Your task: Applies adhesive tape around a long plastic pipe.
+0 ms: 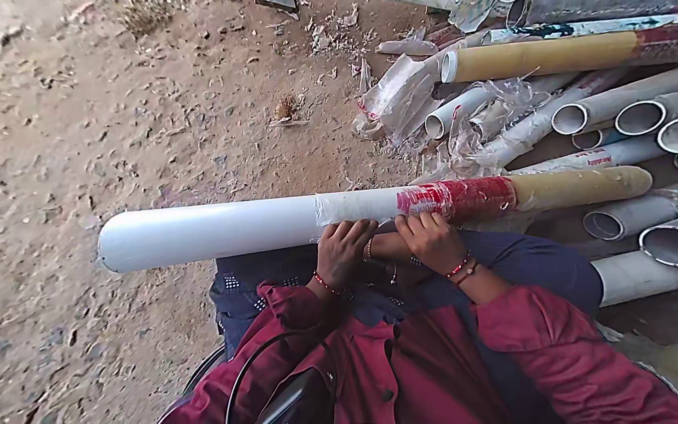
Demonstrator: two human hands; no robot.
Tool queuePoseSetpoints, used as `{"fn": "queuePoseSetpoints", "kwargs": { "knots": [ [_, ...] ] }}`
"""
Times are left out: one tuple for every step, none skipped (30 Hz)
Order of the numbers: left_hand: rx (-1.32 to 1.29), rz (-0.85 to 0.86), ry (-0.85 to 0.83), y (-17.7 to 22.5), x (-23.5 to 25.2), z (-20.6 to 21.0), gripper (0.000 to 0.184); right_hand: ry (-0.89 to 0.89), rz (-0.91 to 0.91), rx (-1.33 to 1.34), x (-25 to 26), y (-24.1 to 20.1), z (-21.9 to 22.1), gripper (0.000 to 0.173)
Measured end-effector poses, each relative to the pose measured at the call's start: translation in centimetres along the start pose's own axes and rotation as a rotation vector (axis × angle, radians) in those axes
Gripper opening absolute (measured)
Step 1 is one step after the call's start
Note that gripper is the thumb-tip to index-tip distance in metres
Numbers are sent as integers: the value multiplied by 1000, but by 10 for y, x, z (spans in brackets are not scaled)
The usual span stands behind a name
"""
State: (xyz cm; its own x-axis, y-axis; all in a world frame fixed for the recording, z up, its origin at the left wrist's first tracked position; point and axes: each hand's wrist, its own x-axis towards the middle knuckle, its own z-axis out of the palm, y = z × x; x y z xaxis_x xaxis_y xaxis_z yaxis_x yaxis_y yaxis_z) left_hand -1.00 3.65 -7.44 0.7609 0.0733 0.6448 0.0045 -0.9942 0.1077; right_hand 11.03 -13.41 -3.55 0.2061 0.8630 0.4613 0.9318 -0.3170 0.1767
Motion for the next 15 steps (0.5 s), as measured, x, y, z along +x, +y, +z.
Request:
{"fn": "queuePoseSetpoints", "kwargs": {
  "knots": [
    [-1, 2, -2, 0, 0, 0, 15, -3, -19, -18, -1, 2, -1, 17],
    [1, 3, -4, 0, 0, 0, 16, -11, -31, -34, -2, 5, -1, 17],
    [1, 4, -6, 0, 0, 0, 16, -19, -39, -47, -2, 8, -2, 18],
    [-2, 3, -8, 0, 0, -1, 16, -27, -47, -57, -2, 11, -3, 17],
    [-3, 2, -11, 0, 1, -1, 16, -36, -51, -62, -3, 13, -4, 17],
    [-2, 1, -17, 0, 1, -2, 15, -43, -52, -60, -5, 16, -4, 17],
    [-1, 0, -22, 0, 1, -2, 15, -51, -53, -60, -6, 18, -5, 17],
    [-2, 2, -27, 0, 1, -2, 16, -61, -53, -59, -8, 21, -6, 16],
    [-4, 5, -36, 0, 1, -2, 15, -72, -55, -58, -9, 24, -7, 17],
    [-1, 7, -43, 0, 0, -3, 15, -84, -57, -59, -11, 27, -8, 17],
    [2, 7, -51, 0, 0, -4, 16, -97, -58, -63, -14, 30, -9, 17],
    [6, 8, -53, 0, 0, -5, 16, -106, -56, -66, -17, 33, -10, 16],
    [12, 7, -53, 1, -1, -5, 17, -107, -49, -67, -19, 36, -10, 16],
    [27, 6, -50, 3, -1, -5, 18, -108, -46, -71, -22, 39, -10, 15],
    [42, 7, -55, 5, 0, -6, 20, -112, -45, -82, -24, 42, -11, 15]
  ]
}}
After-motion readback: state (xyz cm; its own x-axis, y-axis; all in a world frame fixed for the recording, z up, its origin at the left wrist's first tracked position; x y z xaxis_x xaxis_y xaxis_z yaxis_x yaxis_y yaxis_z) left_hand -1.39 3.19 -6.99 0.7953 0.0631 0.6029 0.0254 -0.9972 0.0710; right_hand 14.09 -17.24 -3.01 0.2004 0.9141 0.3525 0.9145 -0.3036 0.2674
